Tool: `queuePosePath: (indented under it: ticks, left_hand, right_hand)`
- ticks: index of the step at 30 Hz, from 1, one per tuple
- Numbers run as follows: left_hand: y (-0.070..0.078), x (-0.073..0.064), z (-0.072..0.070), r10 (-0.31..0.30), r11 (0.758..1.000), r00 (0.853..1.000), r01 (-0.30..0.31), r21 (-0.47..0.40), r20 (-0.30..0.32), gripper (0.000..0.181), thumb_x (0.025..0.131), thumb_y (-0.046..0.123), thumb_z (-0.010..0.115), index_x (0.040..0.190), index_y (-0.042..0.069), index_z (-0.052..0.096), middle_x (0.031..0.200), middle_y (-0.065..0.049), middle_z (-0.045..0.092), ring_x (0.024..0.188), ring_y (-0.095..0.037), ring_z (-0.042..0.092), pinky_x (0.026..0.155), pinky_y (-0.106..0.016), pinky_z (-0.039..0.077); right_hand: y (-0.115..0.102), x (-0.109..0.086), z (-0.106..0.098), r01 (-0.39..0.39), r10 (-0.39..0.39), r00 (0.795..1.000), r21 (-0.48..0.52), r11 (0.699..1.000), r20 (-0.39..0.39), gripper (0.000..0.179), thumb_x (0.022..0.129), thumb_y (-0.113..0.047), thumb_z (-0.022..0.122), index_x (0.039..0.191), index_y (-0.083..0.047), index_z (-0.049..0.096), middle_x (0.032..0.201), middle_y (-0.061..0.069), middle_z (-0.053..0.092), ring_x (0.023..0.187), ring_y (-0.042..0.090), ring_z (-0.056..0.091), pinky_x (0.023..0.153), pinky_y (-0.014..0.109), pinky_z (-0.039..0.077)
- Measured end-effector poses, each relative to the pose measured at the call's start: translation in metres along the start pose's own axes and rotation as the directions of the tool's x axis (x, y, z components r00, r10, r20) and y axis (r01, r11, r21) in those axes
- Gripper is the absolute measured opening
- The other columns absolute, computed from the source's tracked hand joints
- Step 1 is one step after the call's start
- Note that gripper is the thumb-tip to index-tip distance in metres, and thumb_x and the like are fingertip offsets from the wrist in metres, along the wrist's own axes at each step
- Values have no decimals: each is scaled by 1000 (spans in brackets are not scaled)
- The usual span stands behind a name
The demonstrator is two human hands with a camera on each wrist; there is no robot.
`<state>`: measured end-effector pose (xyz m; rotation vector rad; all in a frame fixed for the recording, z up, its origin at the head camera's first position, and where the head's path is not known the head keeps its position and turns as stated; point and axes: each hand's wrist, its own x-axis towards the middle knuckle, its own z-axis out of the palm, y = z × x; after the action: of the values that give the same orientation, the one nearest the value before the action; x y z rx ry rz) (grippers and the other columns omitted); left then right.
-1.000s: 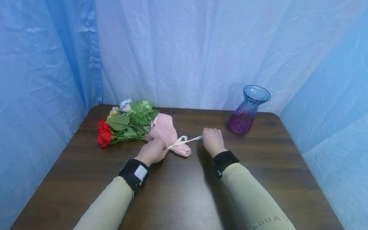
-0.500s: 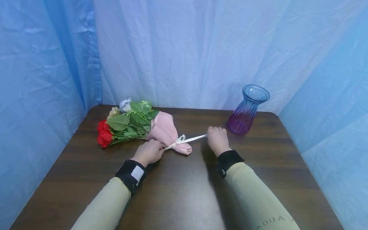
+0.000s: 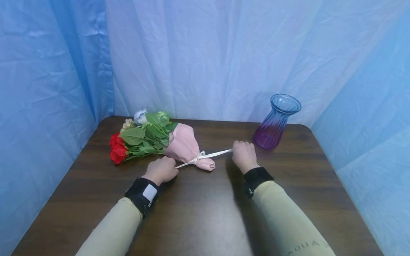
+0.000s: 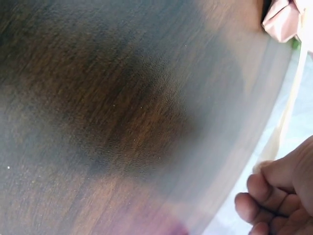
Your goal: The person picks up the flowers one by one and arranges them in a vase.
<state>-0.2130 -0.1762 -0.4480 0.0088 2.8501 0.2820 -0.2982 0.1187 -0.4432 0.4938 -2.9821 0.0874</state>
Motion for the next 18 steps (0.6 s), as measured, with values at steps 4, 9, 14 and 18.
queuePosePath:
  ticks: [4, 9, 14, 18]
  left_hand:
    - [-4, -1, -2, -27, 1000, 999, 26, 8, 27, 21, 96, 26, 61, 89, 9, 72, 89, -7, 66, 77, -26, 62, 67, -50, 53]
    - [-10, -6, -5, -51, 999, 998, 50, 8, 44, 21, 96, 26, 61, 88, 9, 71, 85, -7, 65, 76, -26, 61, 66, -49, 53]
    - [-16, -9, -8, -86, 996, 994, 86, -4, 72, 21, 96, 25, 61, 89, 8, 71, 82, -7, 64, 74, -26, 61, 66, -47, 52]
    - [-22, -12, -10, -102, 995, 993, 102, 0, 66, 21, 96, 25, 61, 92, 7, 72, 85, -8, 66, 76, -27, 62, 66, -49, 52]
  right_hand:
    - [2, 0, 0, 6, -6, 1000, -6, 1000, -3, 14, 88, -5, 71, 98, 3, 66, 90, 17, 71, 87, 37, 66, 80, 49, 51]
    - [2, 0, 0, 10, -11, 1000, -11, 1000, -25, 12, 87, -5, 71, 95, 3, 65, 88, 18, 70, 84, 37, 66, 77, 49, 52]
    - [2, -2, 0, 7, -7, 1000, -2, 1000, -17, 13, 87, -5, 71, 95, 2, 65, 88, 17, 70, 85, 38, 65, 78, 49, 51]
    - [2, -2, 0, 2, -2, 1000, 5, 1000, -12, 12, 87, -5, 71, 94, 2, 65, 86, 17, 70, 84, 37, 65, 78, 49, 51]
